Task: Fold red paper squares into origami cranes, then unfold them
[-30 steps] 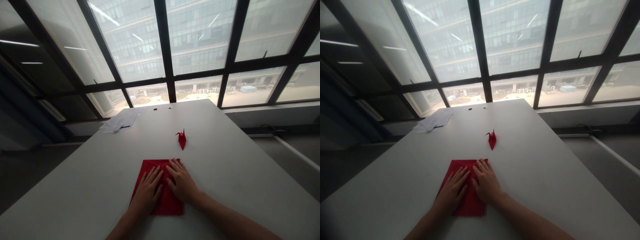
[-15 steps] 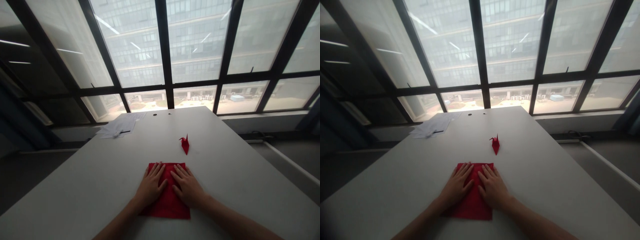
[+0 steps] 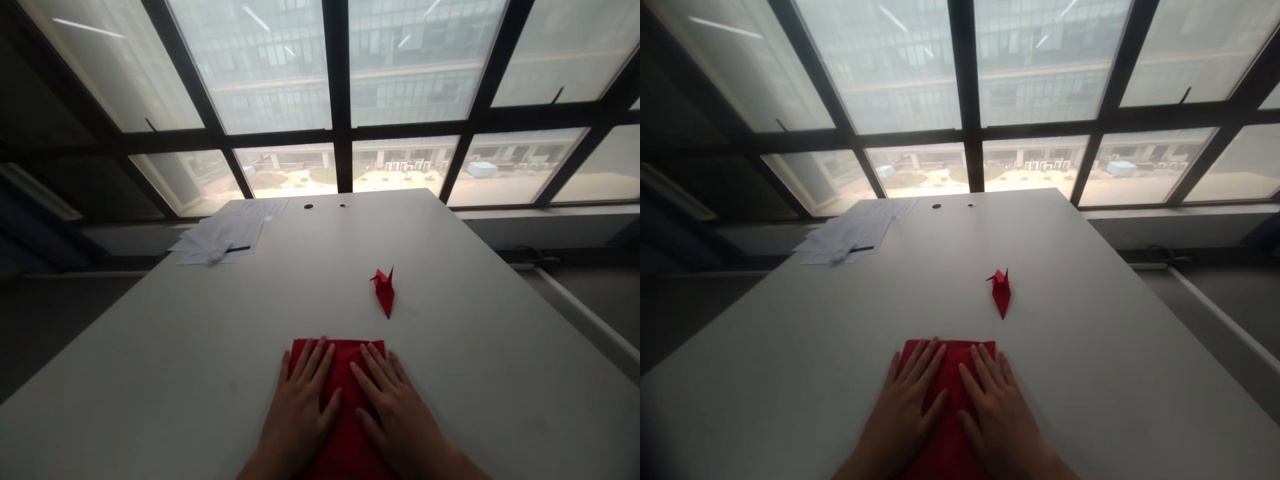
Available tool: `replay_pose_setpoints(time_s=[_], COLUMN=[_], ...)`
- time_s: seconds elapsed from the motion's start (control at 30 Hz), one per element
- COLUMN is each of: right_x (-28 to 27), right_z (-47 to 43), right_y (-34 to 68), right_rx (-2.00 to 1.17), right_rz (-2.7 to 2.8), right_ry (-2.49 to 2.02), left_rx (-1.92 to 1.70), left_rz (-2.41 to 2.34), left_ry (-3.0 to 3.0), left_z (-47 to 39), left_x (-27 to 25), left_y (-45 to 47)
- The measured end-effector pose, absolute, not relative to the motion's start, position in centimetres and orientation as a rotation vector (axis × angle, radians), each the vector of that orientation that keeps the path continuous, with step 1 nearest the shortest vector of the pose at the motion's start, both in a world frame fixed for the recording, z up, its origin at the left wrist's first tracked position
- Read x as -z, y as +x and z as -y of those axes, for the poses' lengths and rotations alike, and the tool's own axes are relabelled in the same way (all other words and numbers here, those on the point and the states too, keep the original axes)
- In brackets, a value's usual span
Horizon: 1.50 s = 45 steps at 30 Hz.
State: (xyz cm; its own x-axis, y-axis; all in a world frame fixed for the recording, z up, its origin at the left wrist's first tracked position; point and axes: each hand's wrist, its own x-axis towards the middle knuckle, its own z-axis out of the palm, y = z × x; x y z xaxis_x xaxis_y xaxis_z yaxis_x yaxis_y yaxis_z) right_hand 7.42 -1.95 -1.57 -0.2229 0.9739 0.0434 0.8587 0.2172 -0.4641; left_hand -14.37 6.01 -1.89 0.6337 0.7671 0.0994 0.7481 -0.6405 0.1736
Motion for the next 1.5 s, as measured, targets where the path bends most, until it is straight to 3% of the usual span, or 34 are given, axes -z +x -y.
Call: replay_pose_setpoints(time_s=[0.47,1.5], right_x=[0.8,1.9], right_z=[1.9,1.2], right_y=[7.5,8.3], right_rx=[-0.284,-0.397], right_rz=[2.133,2.010], right_ry=[-1.820,-1.808], left_rx=[-0.265,-0.257], left_rz=[-1.317,-1.563], left_ry=[2.731,2.739], left_z=[-5.9,-7.3], left_x=[1.5,1.7], left_y=[-13.9,-15.2])
